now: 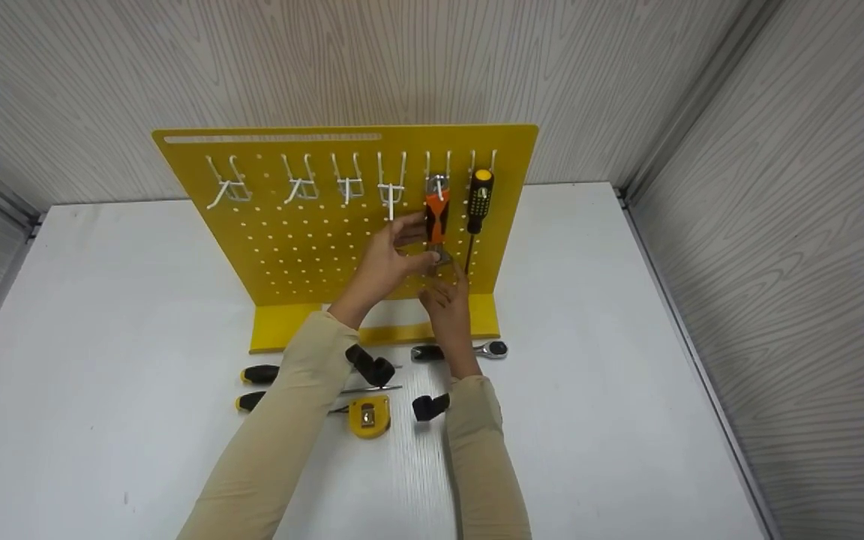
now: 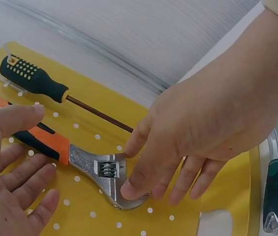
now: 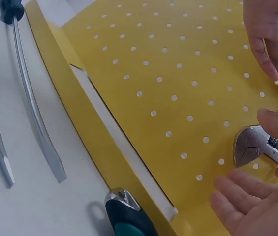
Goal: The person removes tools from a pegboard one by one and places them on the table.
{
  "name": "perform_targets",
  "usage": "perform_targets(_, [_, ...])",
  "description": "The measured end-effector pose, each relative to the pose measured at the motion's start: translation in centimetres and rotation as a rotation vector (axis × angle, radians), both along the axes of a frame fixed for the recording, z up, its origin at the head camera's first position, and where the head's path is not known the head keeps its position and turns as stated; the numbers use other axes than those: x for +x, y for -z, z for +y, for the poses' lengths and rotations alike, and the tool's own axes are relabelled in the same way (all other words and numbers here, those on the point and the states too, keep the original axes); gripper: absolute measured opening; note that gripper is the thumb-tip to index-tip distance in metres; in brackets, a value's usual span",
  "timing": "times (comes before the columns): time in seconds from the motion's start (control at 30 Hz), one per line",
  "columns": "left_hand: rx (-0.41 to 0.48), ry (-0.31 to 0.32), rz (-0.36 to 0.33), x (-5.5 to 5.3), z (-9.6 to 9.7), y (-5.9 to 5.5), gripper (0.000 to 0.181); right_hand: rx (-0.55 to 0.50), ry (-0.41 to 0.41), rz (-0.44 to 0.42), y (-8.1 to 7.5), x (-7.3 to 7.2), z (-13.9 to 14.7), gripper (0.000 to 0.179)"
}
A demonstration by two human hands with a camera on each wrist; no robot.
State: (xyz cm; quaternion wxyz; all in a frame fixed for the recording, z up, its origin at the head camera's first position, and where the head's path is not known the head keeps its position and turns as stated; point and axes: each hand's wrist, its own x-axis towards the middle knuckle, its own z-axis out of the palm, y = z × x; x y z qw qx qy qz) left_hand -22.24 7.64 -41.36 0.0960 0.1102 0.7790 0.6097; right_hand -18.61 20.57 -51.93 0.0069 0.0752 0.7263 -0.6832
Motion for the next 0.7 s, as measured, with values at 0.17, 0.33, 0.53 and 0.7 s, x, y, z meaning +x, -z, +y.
perform_targets(0.17, [0.05,0.016,-0.011,-0.2,0.03,-0.03,0.055,-0.047,0.021,0.005,0.14,-0.13,-0.03,0.065])
perform_targets(0.33, [0.063,0.043,0.025,-0.11,-0.13,0.05,0.056,-0.1,0.029,0.04,0.29,0.0,-0.2,0.065])
perform_targets(0.53, [0.036,0.019,0.015,0.03,-0.21,0.13,0.05,-0.122,0.069,0.046,0.52,0.24,-0.56,0.062])
perform_targets(0.7, [0.018,-0.004,0.001,-0.08,-0.25,0.07,0.044,-0.131,0.085,0.033,0.99,0.5,-0.5,0.052])
